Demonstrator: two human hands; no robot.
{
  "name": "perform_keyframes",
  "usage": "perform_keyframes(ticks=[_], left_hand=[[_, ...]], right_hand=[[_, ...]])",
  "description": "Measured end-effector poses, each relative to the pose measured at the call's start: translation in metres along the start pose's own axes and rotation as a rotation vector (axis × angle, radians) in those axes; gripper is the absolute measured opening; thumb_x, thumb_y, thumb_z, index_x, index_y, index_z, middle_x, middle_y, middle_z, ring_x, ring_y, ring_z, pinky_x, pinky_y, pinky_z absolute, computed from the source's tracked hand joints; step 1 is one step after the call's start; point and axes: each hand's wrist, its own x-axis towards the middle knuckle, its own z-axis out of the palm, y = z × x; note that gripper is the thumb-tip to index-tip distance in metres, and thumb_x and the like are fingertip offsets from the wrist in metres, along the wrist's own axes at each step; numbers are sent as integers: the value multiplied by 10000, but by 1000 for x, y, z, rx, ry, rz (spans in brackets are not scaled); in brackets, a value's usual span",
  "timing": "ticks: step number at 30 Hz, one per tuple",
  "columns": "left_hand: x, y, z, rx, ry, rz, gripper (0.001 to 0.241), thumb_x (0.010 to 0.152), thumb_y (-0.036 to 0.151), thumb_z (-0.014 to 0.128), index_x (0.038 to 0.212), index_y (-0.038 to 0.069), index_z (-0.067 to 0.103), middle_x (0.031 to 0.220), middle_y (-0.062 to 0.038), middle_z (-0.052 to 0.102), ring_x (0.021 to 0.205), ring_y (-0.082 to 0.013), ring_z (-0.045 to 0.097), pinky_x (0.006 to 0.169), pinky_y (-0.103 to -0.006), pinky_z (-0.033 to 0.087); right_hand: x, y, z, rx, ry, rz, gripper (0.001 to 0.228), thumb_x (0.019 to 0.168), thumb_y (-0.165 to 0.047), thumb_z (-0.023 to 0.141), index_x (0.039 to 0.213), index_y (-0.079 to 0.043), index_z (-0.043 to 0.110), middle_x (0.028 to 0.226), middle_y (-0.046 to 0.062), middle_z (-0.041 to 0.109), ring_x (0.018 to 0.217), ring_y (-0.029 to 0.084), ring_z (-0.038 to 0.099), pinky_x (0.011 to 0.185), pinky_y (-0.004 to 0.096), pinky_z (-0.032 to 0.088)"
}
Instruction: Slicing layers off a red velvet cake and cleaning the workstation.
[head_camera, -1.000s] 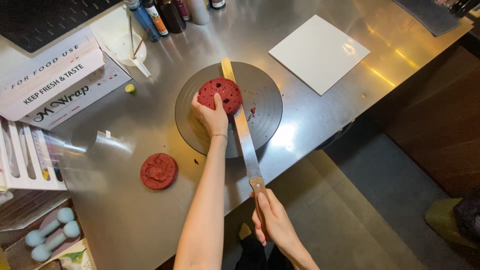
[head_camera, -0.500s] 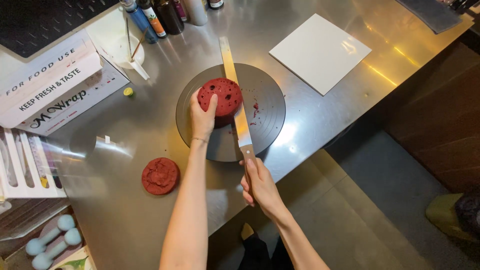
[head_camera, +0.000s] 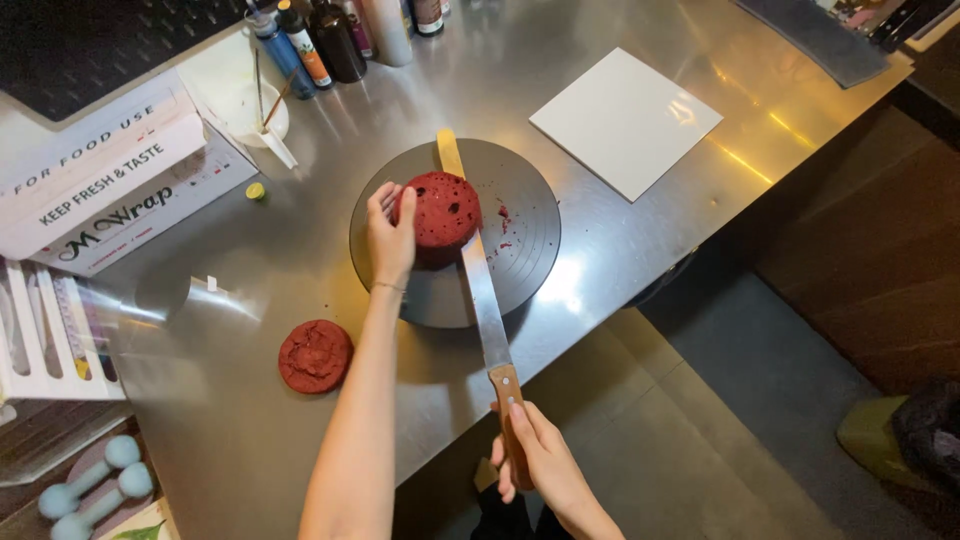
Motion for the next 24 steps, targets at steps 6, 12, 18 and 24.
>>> perform_keyframes(ticks=[6, 12, 18, 24], left_hand=[[17, -5, -12, -129, -438, -15, 572, 916, 289, 779, 1373, 26, 557, 1302, -146, 673, 1199, -213, 654, 1056, -348, 523], [-8, -1, 1, -43, -226, 34, 578, 949, 317, 759, 1384, 19, 522, 1297, -157, 656, 1199, -255, 647, 1061, -382, 511], [-32, 3, 16, 143, 57, 81, 590, 964, 357, 718, 1394, 11, 510, 1361, -205, 560, 1286, -360, 511, 1116, -454, 392], [-25, 8, 5, 167, 108, 37, 562, 991, 377, 702, 1383, 18, 517, 1340, -200, 567, 1287, -353, 524, 1120, -444, 401]], right_hand=[[16, -10, 2, -134, 226, -60, 444, 1069, -399, 380, 1231, -68, 627, 586, 30, 455, 349, 103, 374, 331, 263, 291], [82, -46, 26, -177, 95, -163, 423, 1081, -425, 347, 1212, -66, 530, 570, 18, 431, 356, 105, 377, 325, 262, 271], [34, -5, 35, -121, 101, -122, 424, 1073, -432, 353, 1231, -76, 520, 566, 31, 447, 345, 124, 373, 326, 274, 296], [11, -15, 3, -150, 57, -51, 446, 1043, -416, 330, 1291, -116, 547, 550, 41, 470, 333, 138, 423, 319, 290, 340]])
